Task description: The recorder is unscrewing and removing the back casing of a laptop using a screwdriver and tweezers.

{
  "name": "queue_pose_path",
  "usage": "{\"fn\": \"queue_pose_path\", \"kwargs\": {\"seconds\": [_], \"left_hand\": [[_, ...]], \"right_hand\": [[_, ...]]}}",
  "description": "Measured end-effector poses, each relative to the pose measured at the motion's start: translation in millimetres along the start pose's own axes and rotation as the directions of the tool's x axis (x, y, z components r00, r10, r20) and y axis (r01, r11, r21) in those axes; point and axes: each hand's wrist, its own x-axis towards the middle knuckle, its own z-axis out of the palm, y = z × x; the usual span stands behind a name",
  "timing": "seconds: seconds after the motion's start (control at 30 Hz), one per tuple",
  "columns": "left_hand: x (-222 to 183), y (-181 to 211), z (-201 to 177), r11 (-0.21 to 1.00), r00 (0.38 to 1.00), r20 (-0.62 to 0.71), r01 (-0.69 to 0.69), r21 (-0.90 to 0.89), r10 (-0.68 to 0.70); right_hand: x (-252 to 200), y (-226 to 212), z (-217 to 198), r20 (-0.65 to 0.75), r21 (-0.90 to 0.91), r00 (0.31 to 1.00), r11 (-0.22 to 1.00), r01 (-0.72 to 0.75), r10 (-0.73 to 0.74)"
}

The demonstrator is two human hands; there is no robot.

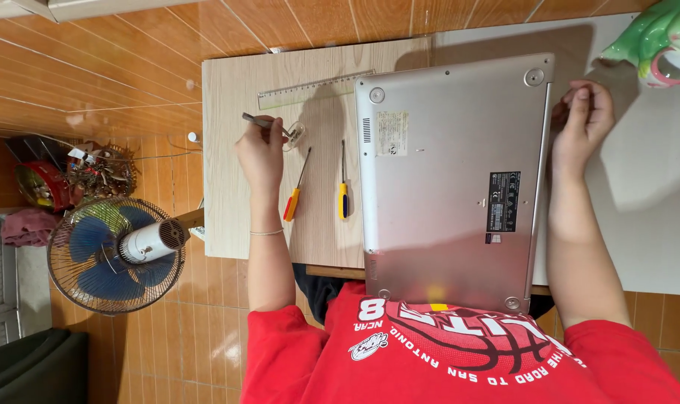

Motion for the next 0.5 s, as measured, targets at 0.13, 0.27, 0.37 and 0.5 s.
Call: {"fn": "queue_pose_path", "kwargs": {"seconds": [0.13,0.27,0.37,0.5], "left_hand": [[-8,2,-3,0.997,1.0,0.001,0.02,0.069,-0.02],[-15,4,-8,0.976,0.987,-0.059,-0.14,0.166,0.152],[-39,19,-14,0.909,0.933,-0.048,-0.333,0.252,0.356],[-76,11,-9,0.765,0.82,0.24,-0.571,0.297,0.519]], "right_hand": [[-2,1,-2,0.023,0.007,1.0,1.0,-0.015,0.014],[0,0,-2,0.028,0.013,0.999,1.0,-0.027,0.027],[-4,-17,5,0.031,0.017,0.995,0.995,-0.094,0.094],[-7,-7,1,0.125,-0.031,0.991,0.999,-0.04,0.044]]}}
